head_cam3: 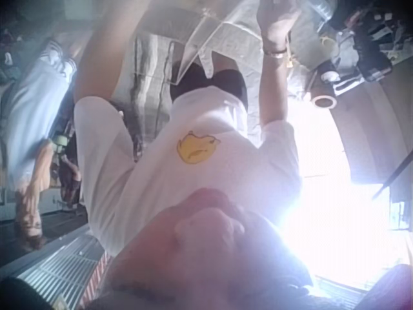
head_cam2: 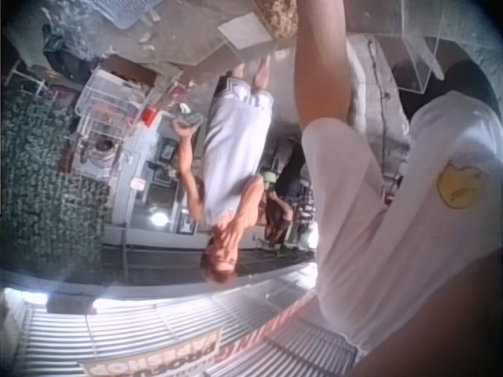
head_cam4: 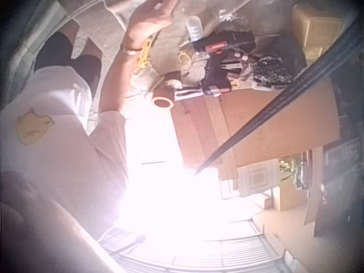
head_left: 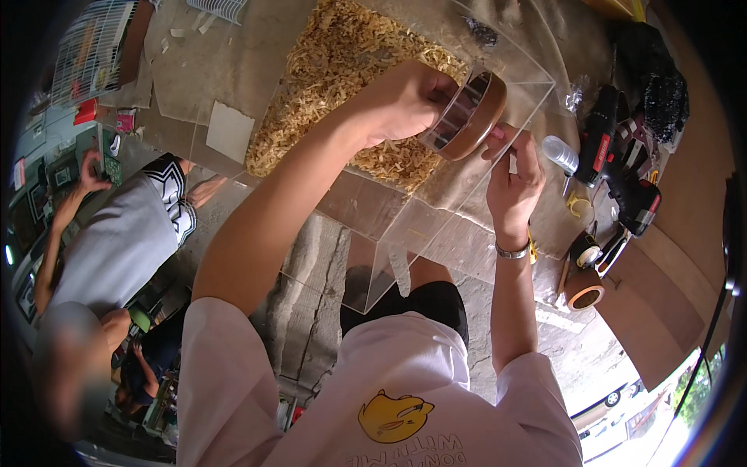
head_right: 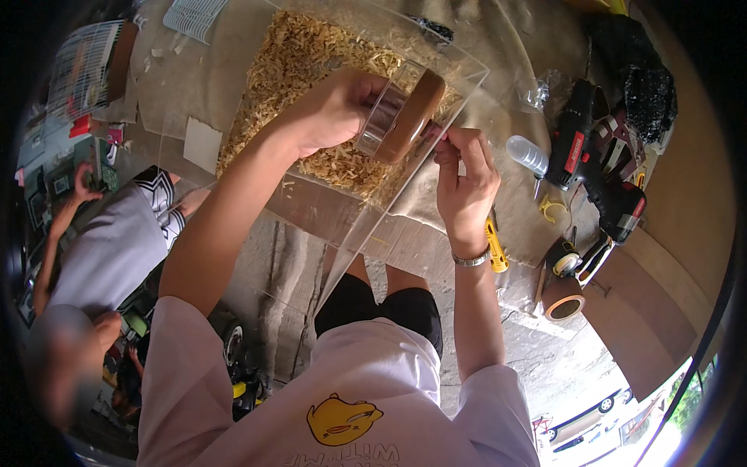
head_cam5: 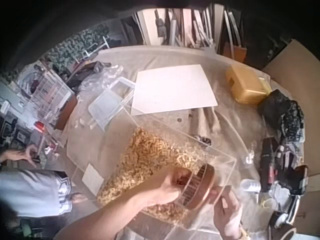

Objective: The person uses a cordless drill to make a hole in a transparent plastic sheet, then inserts a pink plastic axle into a hamster wheel and places the wheel onto the axle. The person repeatedly tests the wheel's rotation and adjusts the axle position.

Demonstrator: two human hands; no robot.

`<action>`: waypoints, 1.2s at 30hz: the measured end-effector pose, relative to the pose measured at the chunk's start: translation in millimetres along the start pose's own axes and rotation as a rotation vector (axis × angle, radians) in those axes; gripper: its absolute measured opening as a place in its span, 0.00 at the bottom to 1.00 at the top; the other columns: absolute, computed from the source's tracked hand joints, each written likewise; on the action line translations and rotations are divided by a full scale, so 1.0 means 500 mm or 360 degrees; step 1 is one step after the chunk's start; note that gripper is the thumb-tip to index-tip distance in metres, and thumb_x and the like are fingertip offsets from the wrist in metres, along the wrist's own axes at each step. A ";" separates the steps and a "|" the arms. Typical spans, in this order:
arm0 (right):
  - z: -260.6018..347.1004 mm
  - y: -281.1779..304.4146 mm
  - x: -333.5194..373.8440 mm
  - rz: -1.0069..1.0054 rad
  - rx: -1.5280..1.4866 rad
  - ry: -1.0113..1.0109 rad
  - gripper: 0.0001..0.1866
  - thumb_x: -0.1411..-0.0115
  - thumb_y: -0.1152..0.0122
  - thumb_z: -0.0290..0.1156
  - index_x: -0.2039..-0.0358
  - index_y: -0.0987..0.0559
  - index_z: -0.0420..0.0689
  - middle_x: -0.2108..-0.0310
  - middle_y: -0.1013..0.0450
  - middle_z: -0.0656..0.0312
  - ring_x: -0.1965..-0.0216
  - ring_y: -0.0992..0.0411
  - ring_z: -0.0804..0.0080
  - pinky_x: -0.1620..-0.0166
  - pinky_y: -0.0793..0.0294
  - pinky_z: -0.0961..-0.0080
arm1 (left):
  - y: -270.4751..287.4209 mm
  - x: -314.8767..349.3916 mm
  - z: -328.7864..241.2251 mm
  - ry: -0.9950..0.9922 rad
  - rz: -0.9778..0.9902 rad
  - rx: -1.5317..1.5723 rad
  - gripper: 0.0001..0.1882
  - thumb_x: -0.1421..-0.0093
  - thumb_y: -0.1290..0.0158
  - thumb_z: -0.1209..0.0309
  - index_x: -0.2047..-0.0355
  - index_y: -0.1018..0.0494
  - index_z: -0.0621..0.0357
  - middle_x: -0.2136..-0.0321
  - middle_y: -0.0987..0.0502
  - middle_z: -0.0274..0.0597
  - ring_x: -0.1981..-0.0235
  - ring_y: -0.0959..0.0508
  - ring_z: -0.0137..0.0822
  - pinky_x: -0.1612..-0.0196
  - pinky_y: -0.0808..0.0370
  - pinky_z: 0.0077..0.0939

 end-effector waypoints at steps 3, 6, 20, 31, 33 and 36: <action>0.010 0.001 -0.003 -0.0072 0.0022 0.0094 0.07 0.38 0.38 0.17 0.60 0.22 0.40 0.69 0.25 0.58 0.68 0.22 0.69 0.63 0.23 0.74 | 0.002 0.006 -0.006 0.0070 0.0002 0.0011 0.08 0.38 0.45 0.84 0.60 0.19 0.67 0.68 0.16 0.48 0.67 0.18 0.31 0.59 0.21 0.30; 0.009 -0.001 -0.001 -0.0049 -0.0030 0.0036 0.07 0.38 0.38 0.17 0.60 0.22 0.39 0.69 0.24 0.58 0.68 0.22 0.69 0.63 0.23 0.74 | 0.003 0.009 -0.011 0.0088 0.0016 -0.0093 0.07 0.38 0.45 0.83 0.60 0.19 0.67 0.68 0.16 0.48 0.68 0.18 0.32 0.59 0.21 0.30; -0.044 -0.019 0.004 0.0334 -0.0837 -0.0553 0.08 0.28 0.47 0.26 0.59 0.24 0.33 0.68 0.22 0.63 0.67 0.26 0.81 0.61 0.26 0.80 | 0.009 -0.002 -0.019 -0.0007 0.0047 -0.0280 0.14 0.38 0.44 0.85 0.53 0.18 0.63 0.62 0.14 0.49 0.63 0.16 0.32 0.56 0.20 0.30; -0.022 -0.017 0.014 0.0097 -0.0398 -0.0405 0.05 0.28 0.46 0.24 0.57 0.25 0.36 0.68 0.23 0.61 0.67 0.24 0.78 0.61 0.25 0.79 | 0.023 0.012 -0.023 0.0226 0.0003 0.0061 0.09 0.38 0.41 0.79 0.58 0.18 0.69 0.65 0.15 0.53 0.70 0.18 0.34 0.63 0.21 0.30; -0.020 -0.015 0.015 0.0077 -0.0334 -0.0367 0.04 0.28 0.46 0.23 0.57 0.25 0.36 0.68 0.23 0.61 0.67 0.24 0.78 0.61 0.25 0.79 | 0.030 0.016 -0.026 0.0177 0.0020 0.0002 0.09 0.38 0.40 0.78 0.57 0.18 0.67 0.65 0.15 0.52 0.68 0.18 0.34 0.61 0.21 0.31; -0.019 -0.014 0.016 0.0031 -0.0353 -0.0311 0.04 0.28 0.47 0.21 0.56 0.26 0.36 0.68 0.23 0.61 0.67 0.24 0.78 0.62 0.24 0.80 | 0.041 0.019 -0.027 0.0153 0.0017 0.0028 0.10 0.38 0.39 0.77 0.57 0.18 0.65 0.64 0.15 0.50 0.66 0.18 0.35 0.58 0.22 0.32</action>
Point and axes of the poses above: each hand's wrist, its own x-axis away from the middle knuckle, its own y-axis out of the back of the hand, z = x × y, the point moved 6 cm from there along -x, towards the middle knuckle
